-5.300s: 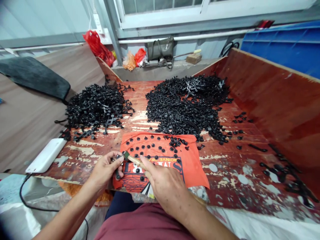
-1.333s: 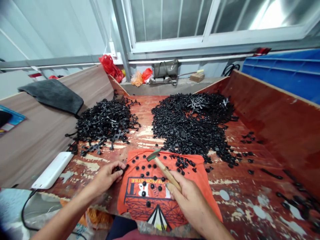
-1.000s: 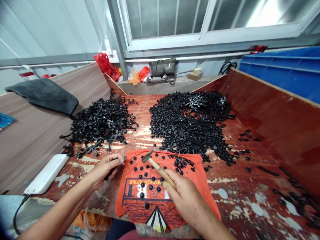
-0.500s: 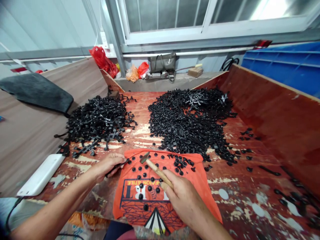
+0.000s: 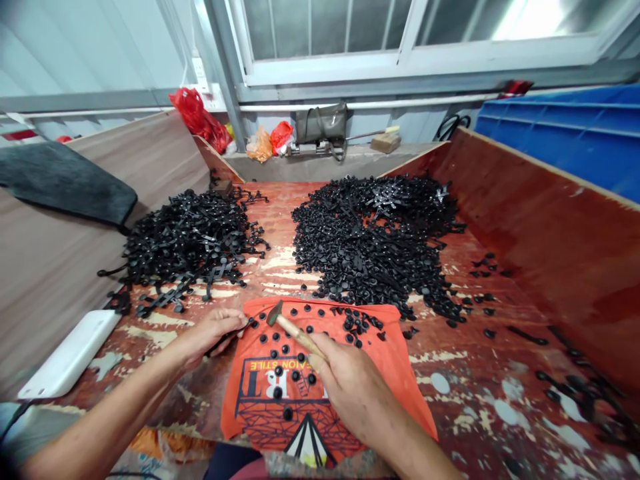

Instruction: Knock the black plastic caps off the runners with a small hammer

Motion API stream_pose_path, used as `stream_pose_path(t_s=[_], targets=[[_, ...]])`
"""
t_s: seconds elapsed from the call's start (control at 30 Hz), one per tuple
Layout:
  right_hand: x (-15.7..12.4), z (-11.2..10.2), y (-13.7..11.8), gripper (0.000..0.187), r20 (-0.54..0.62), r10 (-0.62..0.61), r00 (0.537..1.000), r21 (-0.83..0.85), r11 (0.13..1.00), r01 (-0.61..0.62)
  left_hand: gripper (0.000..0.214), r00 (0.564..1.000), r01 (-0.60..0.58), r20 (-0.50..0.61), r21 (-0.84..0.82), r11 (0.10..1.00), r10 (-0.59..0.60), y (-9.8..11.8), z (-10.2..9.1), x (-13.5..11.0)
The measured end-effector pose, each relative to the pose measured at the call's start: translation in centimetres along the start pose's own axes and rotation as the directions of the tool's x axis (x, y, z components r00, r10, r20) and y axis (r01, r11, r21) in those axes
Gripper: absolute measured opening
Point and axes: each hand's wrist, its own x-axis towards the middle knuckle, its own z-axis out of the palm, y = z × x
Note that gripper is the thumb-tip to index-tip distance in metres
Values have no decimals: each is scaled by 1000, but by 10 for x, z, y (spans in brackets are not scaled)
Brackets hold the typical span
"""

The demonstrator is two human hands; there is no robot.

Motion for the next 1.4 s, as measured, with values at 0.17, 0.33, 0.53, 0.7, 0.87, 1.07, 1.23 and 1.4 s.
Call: stream_pose_path(t_s=[0.17,0.33,0.53,0.7,0.87,1.07,1.23,1.4], targets=[[11,-1,-12,50,-22,-72,997,-98,993,70,37,1000,-4,4,-6,1000,4,-1,0,0],[24,-2,-26,58,11,-147,989,-172,974,147,34,1000,7,-4,-19,1000,-7,-1,3,-2],[25,-1,-28,59,-12,-146,989,-206,968,140,36,1000,7,22,-79,997,-5,-2,0,-2],[20,-3,-23,60,11,-161,987,-105,981,161,39,998,-35,36,-170,985,42,1,-2,-6],[18,-2,-21,59,14,-82,997,-125,989,83,38,999,-29,39,-109,994,34,6,1,-7],[17,-2,-22,62,32,-129,991,-61,989,131,37,1000,-1,14,-10,1000,1,4,2,-2],[18,-3,-22,61,38,-131,991,-49,990,133,38,1000,2,-18,35,999,-1,6,3,-3],[20,-2,-22,61,46,-116,992,-107,987,120,39,999,18,-33,45,999,-16,8,6,-4]])
